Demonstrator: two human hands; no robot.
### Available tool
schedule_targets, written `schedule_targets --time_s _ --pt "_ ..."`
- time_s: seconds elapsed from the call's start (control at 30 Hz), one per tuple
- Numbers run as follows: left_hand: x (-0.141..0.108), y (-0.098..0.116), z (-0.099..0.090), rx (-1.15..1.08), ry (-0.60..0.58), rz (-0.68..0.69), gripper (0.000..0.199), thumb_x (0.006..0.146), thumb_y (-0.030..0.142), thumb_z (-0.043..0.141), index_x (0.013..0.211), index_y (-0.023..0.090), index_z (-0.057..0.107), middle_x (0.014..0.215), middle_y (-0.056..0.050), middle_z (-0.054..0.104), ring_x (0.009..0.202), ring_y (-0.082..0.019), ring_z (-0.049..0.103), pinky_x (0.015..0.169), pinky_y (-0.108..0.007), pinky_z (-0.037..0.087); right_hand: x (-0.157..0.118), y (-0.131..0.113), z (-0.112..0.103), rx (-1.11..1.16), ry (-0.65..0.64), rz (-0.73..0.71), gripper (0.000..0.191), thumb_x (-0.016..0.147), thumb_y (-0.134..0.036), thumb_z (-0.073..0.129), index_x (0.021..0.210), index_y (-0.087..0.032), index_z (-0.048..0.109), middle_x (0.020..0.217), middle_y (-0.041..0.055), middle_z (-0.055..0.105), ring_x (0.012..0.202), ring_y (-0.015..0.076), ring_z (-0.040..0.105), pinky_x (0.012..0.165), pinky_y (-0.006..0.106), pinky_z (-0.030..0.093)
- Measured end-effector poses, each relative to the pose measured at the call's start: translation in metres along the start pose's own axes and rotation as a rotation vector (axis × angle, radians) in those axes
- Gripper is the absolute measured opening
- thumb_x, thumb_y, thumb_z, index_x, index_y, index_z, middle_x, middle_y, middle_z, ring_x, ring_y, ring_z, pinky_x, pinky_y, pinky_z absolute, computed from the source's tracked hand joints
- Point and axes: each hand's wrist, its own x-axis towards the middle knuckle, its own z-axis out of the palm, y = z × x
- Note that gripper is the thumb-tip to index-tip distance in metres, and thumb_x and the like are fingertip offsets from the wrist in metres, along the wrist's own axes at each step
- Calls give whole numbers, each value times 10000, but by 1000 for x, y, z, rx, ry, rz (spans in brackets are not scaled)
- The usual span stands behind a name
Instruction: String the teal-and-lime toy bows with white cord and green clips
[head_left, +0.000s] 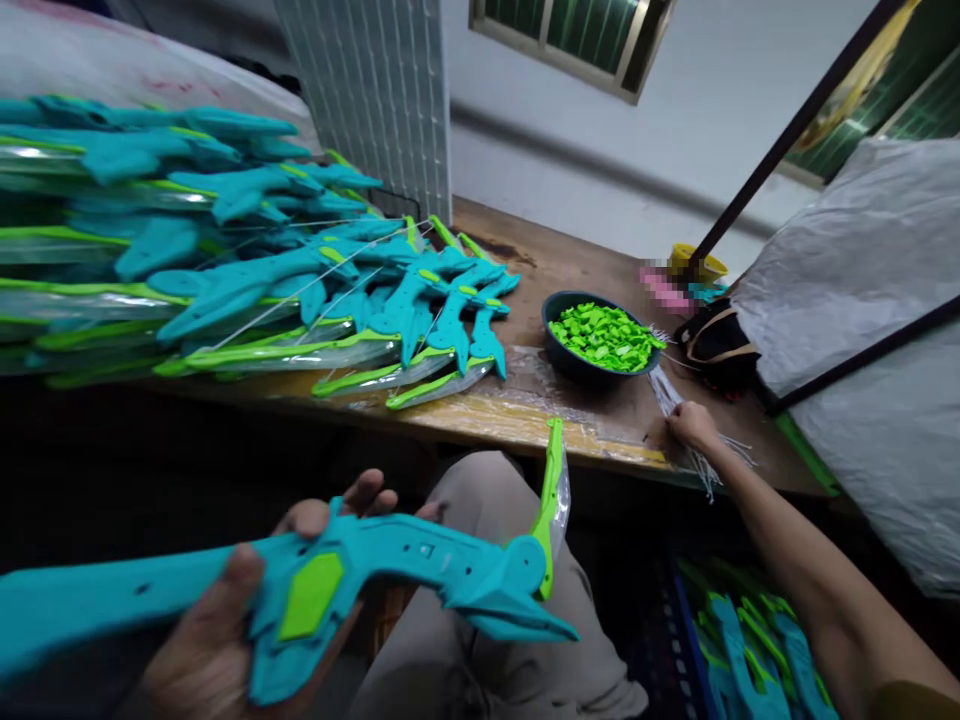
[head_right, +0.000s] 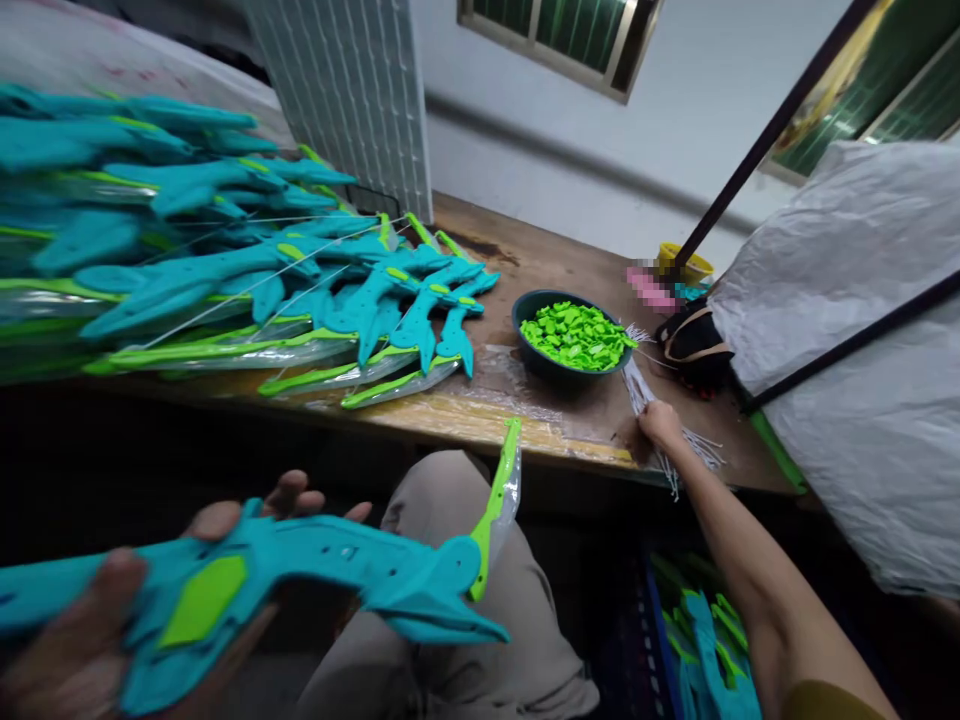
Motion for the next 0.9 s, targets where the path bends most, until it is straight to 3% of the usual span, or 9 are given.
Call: schedule_targets --time_s 0.1,0.2,0.3,0.37,0.5,0.6,0.7,0.77,0.9 --pt "-9 -11 7 -46 28 -47 188 738 398 787 838 252 725 1146 -46 775 1177 -399 684 1073 -707 510 -4 -1 -7 6 31 -5 286 1016 -359 685 1199 -140 666 1211 98 670 1075 230 675 943 422 586" --pt "-12 -26 5 -47 -20 -40 325 727 280 766 1049 244 749 1243 -90 753 1095 -370 725 1076 -706 503 -22 -14 -16 50 130 -55 277 1043 -328 618 1196 -98 643 1157 130 679 1046 246 676 945 437 558" --pt "-14 -44 -1 -45 -95 -74 404 736 254 743 1137 212 735 1331 -153 723 1191 -406 694 1093 -681 493 -64 -45 -20 157 196 -258 256 1067 -224 430 1154 -70 616 1033 179 691 956 261 676 876 384 515" --pt "-17 -57 -4 -39 -161 -127 415 708 259 753 1117 190 747 1330 -176 725 1276 -426 644 1120 -631 487 -106 -71 -17 252 162 -486 252 1058 -229 386 1088 -128 615 955 138 695 876 228 664 807 315 492" --pt "-21 -75 -7 -20 -326 -286 431 715 248 733 1139 180 765 1359 -162 715 1368 -402 580 1173 -529 461 -202 -111 -4 408 -73 -992 181 1031 -330 476 973 -216 604 797 0 658 682 135 594 658 215 437" --pt "-21 -79 -13 -18 -366 -318 485 728 262 720 1205 181 755 1374 -146 705 1371 -384 579 1146 -492 494 -249 -122 3 507 -323 -1322 120 1009 -242 488 961 -201 590 687 -28 575 561 116 463 549 228 317" --pt "-17 -76 -21 -39 -351 -280 522 703 293 757 1213 182 748 1351 -150 707 1282 -399 641 1070 -509 555 -259 -123 0 453 -565 -1360 96 929 -122 589 860 -187 604 629 -58 492 538 93 401 523 219 260" --pt "-15 -73 -24 -78 -312 -259 381 693 283 792 1066 214 765 1278 -118 732 1183 -389 694 1014 -527 587 -252 -124 -3 448 -728 -1365 129 871 -59 633 820 -178 628 645 -64 505 558 78 431 527 192 281" --pt "-13 -68 -18 -10 -246 -285 174 767 307 814 882 212 723 1057 -91 764 1066 -336 735 955 -484 610 -231 -133 -1 506 -1092 -1434 75 901 -133 674 833 -163 688 694 -55 580 616 77 524 575 165 369"
